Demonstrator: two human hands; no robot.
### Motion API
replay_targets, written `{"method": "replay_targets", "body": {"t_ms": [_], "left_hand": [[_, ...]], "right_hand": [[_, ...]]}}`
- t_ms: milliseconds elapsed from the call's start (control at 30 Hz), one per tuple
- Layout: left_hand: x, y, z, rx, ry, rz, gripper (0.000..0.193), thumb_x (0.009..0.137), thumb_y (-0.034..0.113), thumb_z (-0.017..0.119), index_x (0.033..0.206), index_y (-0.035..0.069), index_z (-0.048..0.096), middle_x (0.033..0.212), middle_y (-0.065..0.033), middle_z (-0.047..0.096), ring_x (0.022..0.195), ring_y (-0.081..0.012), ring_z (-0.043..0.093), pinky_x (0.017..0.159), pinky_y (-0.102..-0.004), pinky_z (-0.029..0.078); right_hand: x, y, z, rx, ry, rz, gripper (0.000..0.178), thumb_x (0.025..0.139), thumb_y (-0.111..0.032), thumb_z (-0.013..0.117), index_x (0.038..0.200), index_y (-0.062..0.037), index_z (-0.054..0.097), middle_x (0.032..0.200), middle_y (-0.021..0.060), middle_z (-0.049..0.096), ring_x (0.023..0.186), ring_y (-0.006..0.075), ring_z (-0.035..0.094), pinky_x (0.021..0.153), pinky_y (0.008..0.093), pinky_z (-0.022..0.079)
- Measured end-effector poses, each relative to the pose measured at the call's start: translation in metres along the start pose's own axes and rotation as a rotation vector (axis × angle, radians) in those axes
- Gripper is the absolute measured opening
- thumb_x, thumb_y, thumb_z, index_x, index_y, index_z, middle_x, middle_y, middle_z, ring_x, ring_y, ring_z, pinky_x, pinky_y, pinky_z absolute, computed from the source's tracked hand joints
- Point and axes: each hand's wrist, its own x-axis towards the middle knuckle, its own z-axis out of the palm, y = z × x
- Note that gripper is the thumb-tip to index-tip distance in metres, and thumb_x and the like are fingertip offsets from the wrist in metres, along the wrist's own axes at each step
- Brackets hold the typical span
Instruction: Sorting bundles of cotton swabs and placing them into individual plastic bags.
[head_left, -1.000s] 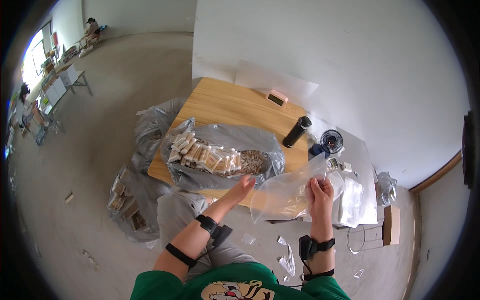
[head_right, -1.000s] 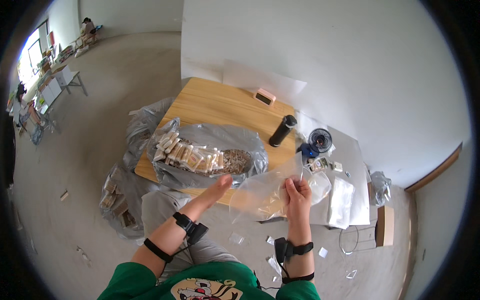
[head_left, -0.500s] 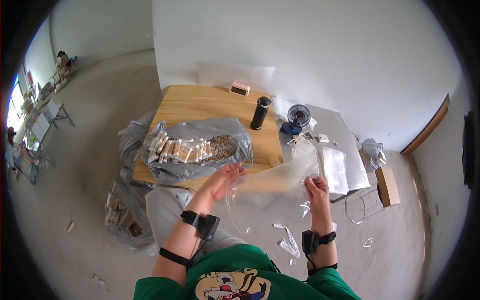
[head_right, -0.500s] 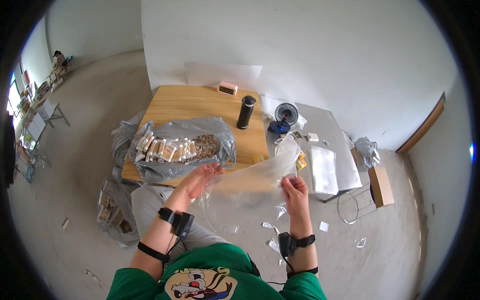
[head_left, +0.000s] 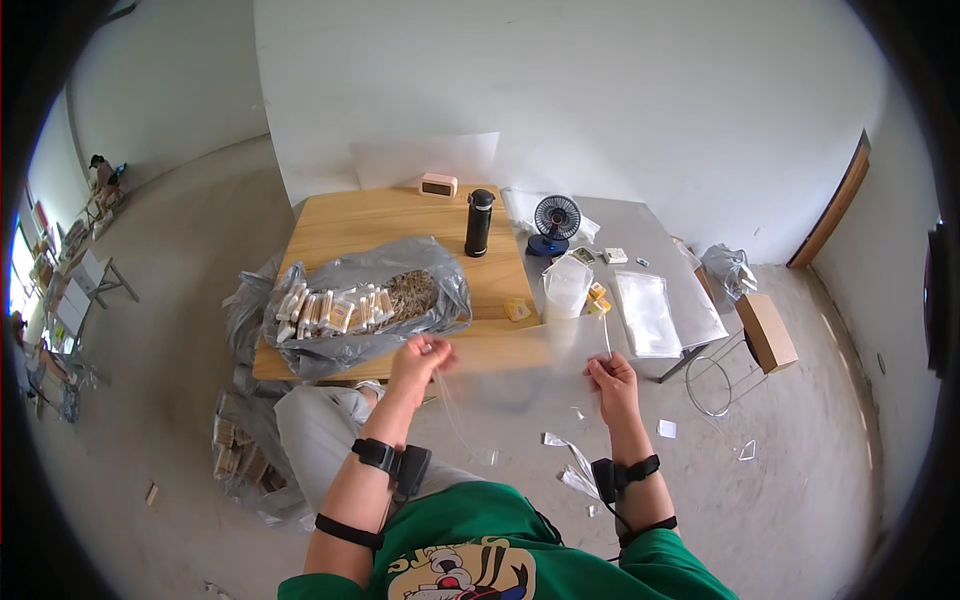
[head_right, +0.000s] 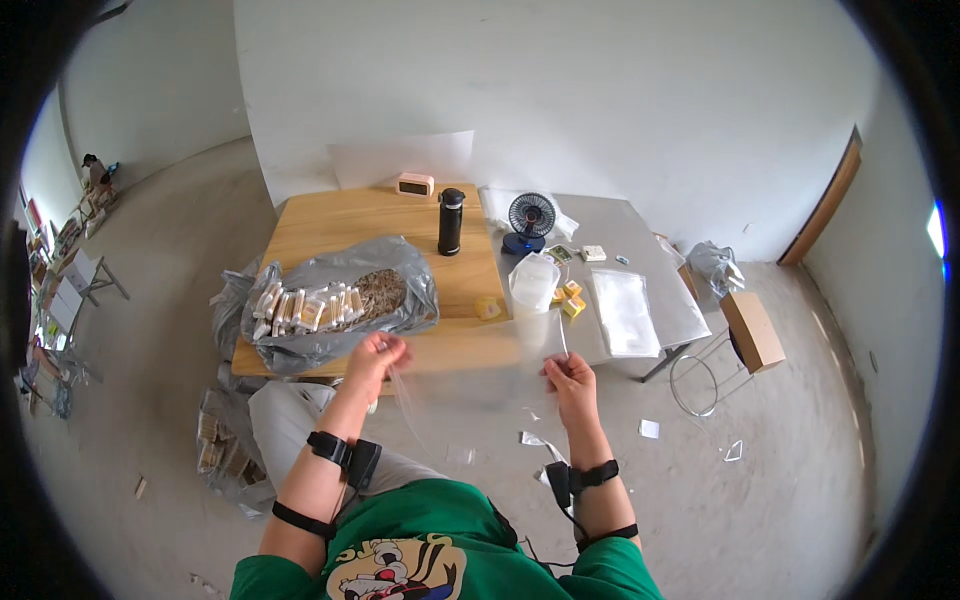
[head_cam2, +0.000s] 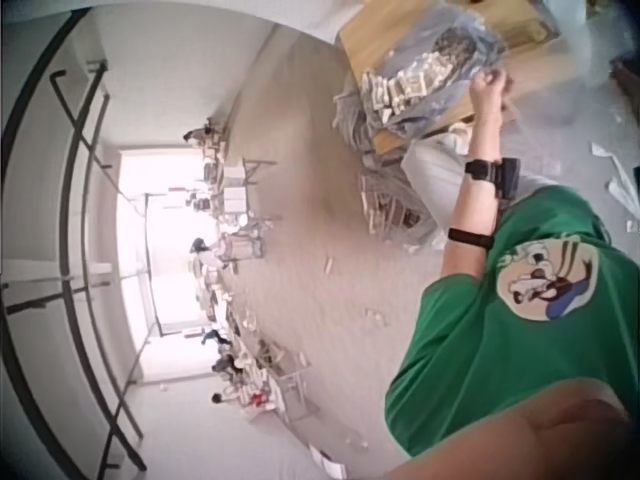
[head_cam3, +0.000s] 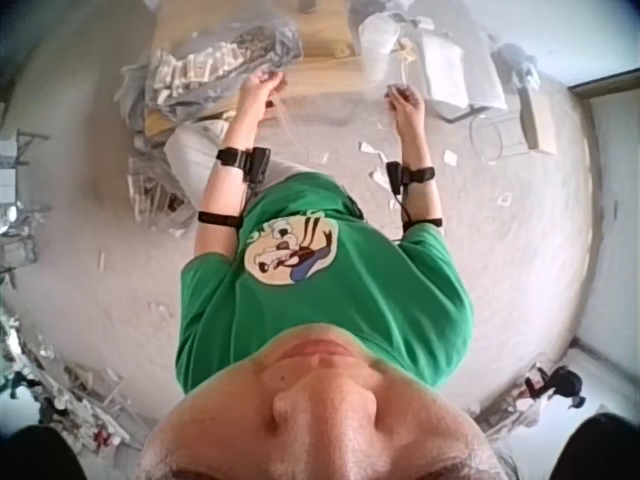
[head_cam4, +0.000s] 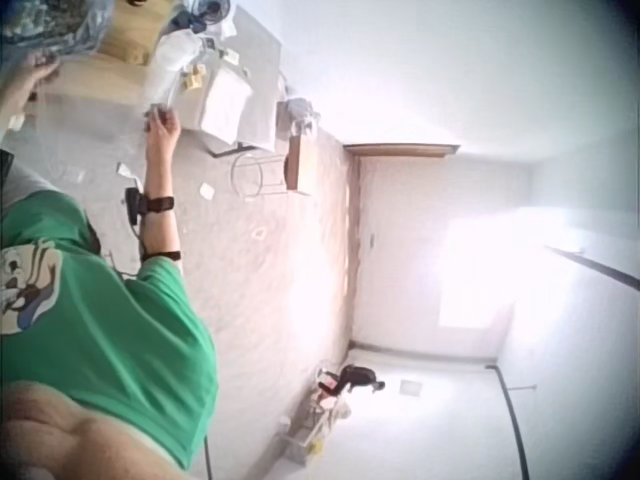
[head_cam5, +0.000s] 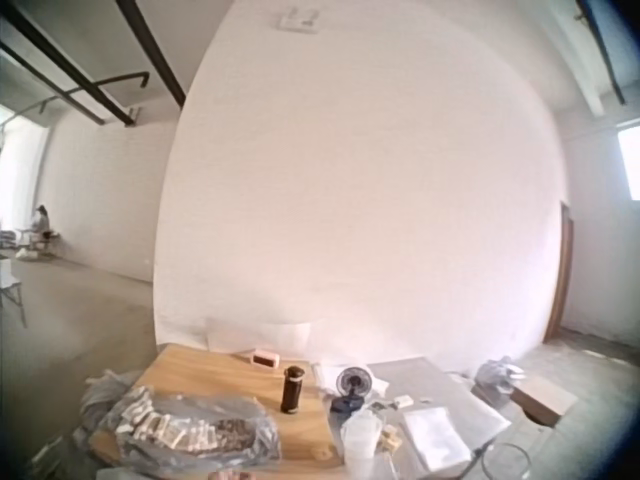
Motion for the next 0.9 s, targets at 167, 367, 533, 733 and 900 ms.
{"method": "replay_targets", "body": {"t_ms": [167,367,533,733,900], "left_hand": [[-0.001,0.024,0.012,0.207,-0.018,0.282,0.008,0.088,0.009,0.059,0.093,0.003,0.057,0.085,-0.0068,0.065,0.071,-0.0139,0.064,0.062,-0.0231,0.052],[-0.005,0.034,0.033,0.375,-0.079,0.285,0.009,0.089,0.011,0.058,0.094,0.004,0.057,0.081,-0.0065,0.066,0.067,-0.0134,0.064,0.057,-0.0229,0.051],[0.002,0.022,0.020,0.171,0.011,0.233,0.025,0.088,0.027,0.060,0.099,0.004,0.055,0.088,-0.0066,0.065,0.076,-0.0144,0.065,0.058,-0.0234,0.051],[-0.025,-0.002,0.009,-0.022,-0.327,-0.263,0.029,0.085,0.032,0.063,0.103,0.010,0.055,0.094,-0.0042,0.064,0.087,-0.0152,0.063,0.069,-0.0302,0.052],[-0.022,-0.021,0.001,0.095,-0.126,-0.135,0.014,0.088,0.021,0.061,0.095,0.009,0.055,0.085,-0.0019,0.063,0.076,-0.0126,0.062,0.064,-0.0264,0.051]], "right_hand": [[-0.010,-0.007,0.000,-0.096,-0.130,-0.006,0.003,0.087,-0.006,0.059,0.088,-0.0036,0.059,0.081,0.0025,0.063,0.070,0.0107,0.058,0.065,0.0227,0.047],[0.000,-0.018,0.014,-0.008,-0.051,-0.031,0.017,0.092,-0.017,0.055,0.087,-0.0012,0.056,0.072,0.0020,0.058,0.063,0.0100,0.055,0.060,0.0232,0.046],[0.016,-0.019,0.033,-0.213,0.176,-0.123,0.022,0.095,-0.021,0.050,0.083,-0.0027,0.054,0.054,-0.0025,0.044,0.042,0.0052,0.036,0.040,0.0208,0.028],[0.035,-0.020,0.034,-0.060,0.260,-0.202,0.023,0.096,-0.022,0.048,0.082,-0.0038,0.053,0.053,-0.0044,0.039,0.042,0.0035,0.032,0.038,0.0205,0.024],[0.032,-0.027,0.032,0.183,0.215,-0.124,0.020,0.094,-0.024,0.052,0.095,-0.0039,0.052,0.062,-0.0033,0.048,0.048,0.0059,0.042,0.044,0.0204,0.033]]}}
